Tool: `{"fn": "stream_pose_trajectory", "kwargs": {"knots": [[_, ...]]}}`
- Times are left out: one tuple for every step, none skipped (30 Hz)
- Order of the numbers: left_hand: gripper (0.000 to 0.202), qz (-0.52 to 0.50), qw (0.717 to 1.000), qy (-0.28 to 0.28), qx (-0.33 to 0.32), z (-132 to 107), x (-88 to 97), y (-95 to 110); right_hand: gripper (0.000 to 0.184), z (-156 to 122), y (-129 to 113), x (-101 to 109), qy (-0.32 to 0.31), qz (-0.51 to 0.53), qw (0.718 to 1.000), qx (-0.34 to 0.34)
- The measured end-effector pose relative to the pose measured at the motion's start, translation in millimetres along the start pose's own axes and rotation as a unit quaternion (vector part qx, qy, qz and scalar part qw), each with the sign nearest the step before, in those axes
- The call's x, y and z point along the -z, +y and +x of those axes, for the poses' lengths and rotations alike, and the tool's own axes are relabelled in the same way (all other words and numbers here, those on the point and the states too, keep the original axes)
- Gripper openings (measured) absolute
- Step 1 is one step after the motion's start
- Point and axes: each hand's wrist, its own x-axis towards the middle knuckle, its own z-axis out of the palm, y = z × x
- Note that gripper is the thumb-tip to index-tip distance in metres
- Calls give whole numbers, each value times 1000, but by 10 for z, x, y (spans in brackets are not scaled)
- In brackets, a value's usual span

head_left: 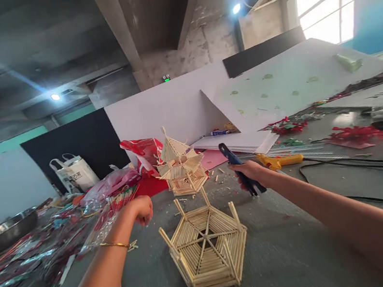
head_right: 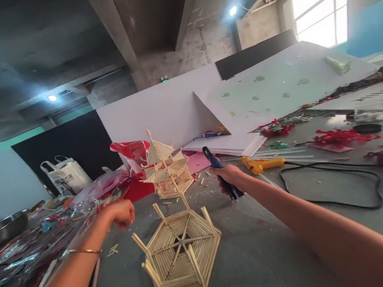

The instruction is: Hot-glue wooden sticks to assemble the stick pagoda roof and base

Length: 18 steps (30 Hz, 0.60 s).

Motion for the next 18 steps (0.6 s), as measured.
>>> {"fn": "stream_pose_trajectory", "kwargs": {"knots": [[17,7,1000,-16,16,32,-58,-84,36,2,1,0,-6,15,1000,-4],[17,13,999,-30,29,62,-108,-159,36,1,0,1,-9,26,1000,-7],[18,18,998,-42,39,90,-149,-224,37,-2,-1,2,-11,32,999,-9],[18,22,997,-51,47,114,-182,-281,37,-6,-5,4,-12,36,999,-12],[18,25,997,-57,53,134,-205,-328,37,-11,-10,5,-12,40,999,-15],[19,27,996,-60,56,149,-218,-366,37,-16,-16,6,-12,42,999,-18],[19,30,996,-59,55,161,-220,-394,36,-22,-24,5,-12,43,999,-20],[19,31,997,-54,50,170,-213,-411,35,-28,-32,4,-12,44,999,-22],[20,32,998,-44,40,178,-196,-416,34,-34,-40,3,-12,44,999,-24],[20,31,999,-29,25,187,-172,-409,33,-40,-46,2,-13,44,999,-27],[19,28,1000,-11,5,199,-145,-386,32,-44,-50,2,-13,45,998,-30],[19,22,999,10,-21,216,-117,-350,32,-48,-53,3,-12,46,998,-31],[18,14,998,31,-53,239,-95,-298,31,-51,-54,4,-11,48,998,-31],[18,4,995,52,-89,269,-81,-233,31,-54,-55,7,-10,50,998,-30],[18,-7,989,73,-126,307,-78,-155,31,-57,-55,9,-10,53,998,-30],[19,-18,982,93,-163,353,-88,-68,31,-60,-55,12,-11,55,998,-30],[19,-28,974,111,-196,405,-111,24,32,-63,-57,14,-12,57,998,-31],[20,-37,966,128,-222,461,-142,118,32,-68,-60,16,-11,59,998,-33]]}}
